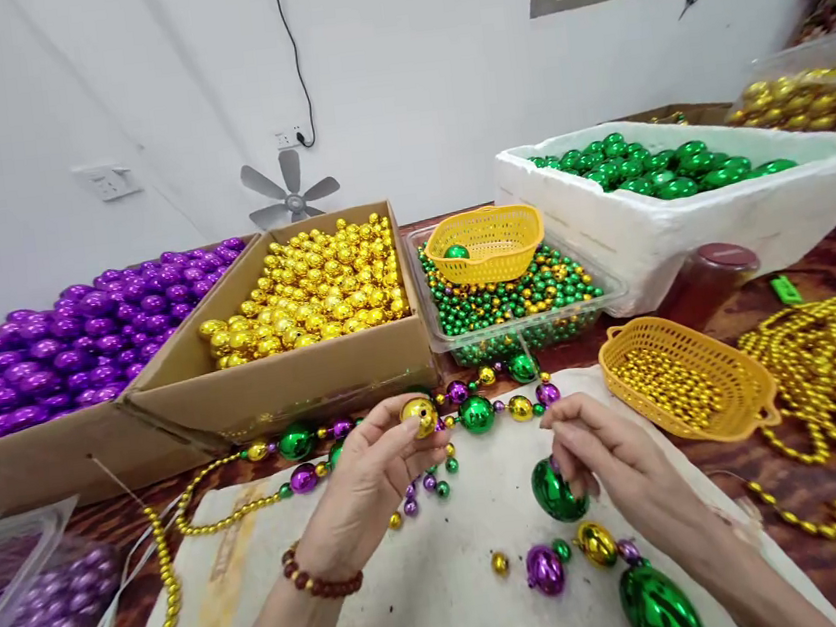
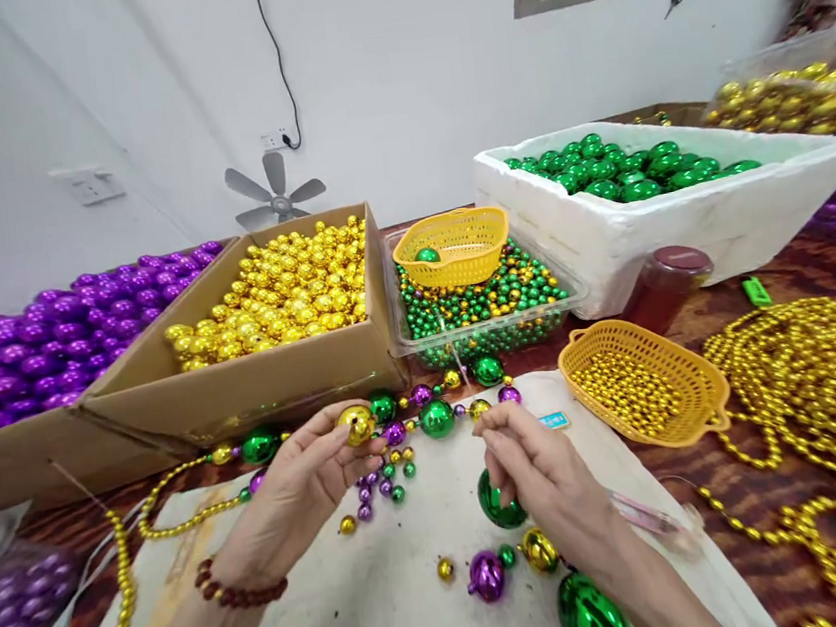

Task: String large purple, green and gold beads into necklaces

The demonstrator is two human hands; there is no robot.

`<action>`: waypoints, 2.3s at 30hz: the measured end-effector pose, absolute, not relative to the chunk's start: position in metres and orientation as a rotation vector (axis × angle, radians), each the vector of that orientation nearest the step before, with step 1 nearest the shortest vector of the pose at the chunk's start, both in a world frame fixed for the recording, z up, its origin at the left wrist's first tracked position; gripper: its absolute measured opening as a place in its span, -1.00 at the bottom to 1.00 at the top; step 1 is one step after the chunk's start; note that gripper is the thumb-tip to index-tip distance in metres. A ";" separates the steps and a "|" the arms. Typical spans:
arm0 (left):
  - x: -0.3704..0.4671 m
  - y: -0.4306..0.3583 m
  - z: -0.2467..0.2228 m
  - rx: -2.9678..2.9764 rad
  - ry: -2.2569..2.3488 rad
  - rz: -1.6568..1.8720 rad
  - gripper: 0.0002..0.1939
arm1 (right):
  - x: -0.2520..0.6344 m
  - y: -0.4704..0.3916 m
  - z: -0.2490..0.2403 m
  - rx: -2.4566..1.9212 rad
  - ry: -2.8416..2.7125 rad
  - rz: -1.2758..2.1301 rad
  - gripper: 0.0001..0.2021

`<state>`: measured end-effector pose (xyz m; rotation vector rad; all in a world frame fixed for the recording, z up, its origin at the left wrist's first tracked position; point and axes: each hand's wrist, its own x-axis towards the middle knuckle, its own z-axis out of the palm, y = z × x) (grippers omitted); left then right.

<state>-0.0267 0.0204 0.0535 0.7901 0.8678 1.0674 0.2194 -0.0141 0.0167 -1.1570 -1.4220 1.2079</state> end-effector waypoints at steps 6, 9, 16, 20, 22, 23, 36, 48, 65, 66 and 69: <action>-0.002 0.012 0.029 0.689 0.819 1.112 -0.75 | 0.214 -0.020 -0.008 -1.182 -1.635 1.222 -0.81; 0.002 0.013 0.026 0.629 0.763 1.130 -0.69 | 0.212 -0.027 -0.013 -1.214 -1.635 1.223 -0.79; 0.001 0.023 0.027 0.502 0.714 1.201 -0.72 | 0.207 -0.041 -0.019 -1.265 -1.640 1.162 -0.75; -0.002 0.028 0.024 0.380 0.693 1.223 -0.73 | 0.203 -0.043 -0.023 -1.261 -1.687 1.081 -0.75; -0.003 0.030 0.023 0.319 0.681 1.242 -0.73 | 0.202 -0.044 -0.024 -1.269 -1.705 1.082 -0.75; -0.003 0.031 0.023 0.295 0.682 1.248 -0.73 | 0.202 -0.044 -0.024 -1.271 -1.708 1.087 -0.75; -0.004 0.030 0.027 0.304 0.688 1.294 -0.76 | 0.194 -0.047 -0.025 -1.301 -1.721 1.064 -0.75; -0.004 0.029 0.026 0.360 0.699 1.329 -0.70 | 0.189 -0.048 -0.027 -1.266 -1.701 1.087 -0.76; 0.023 0.001 0.022 0.627 0.695 1.271 -0.67 | 0.183 -0.036 -0.033 -1.245 -1.626 1.188 -0.78; 0.027 -0.002 0.019 0.652 0.714 1.251 -0.67 | 0.182 -0.035 -0.032 -1.240 -1.612 1.198 -0.78; 0.037 -0.007 0.010 0.741 0.816 1.208 -0.67 | 0.187 -0.033 -0.029 -1.191 -1.597 1.229 -0.79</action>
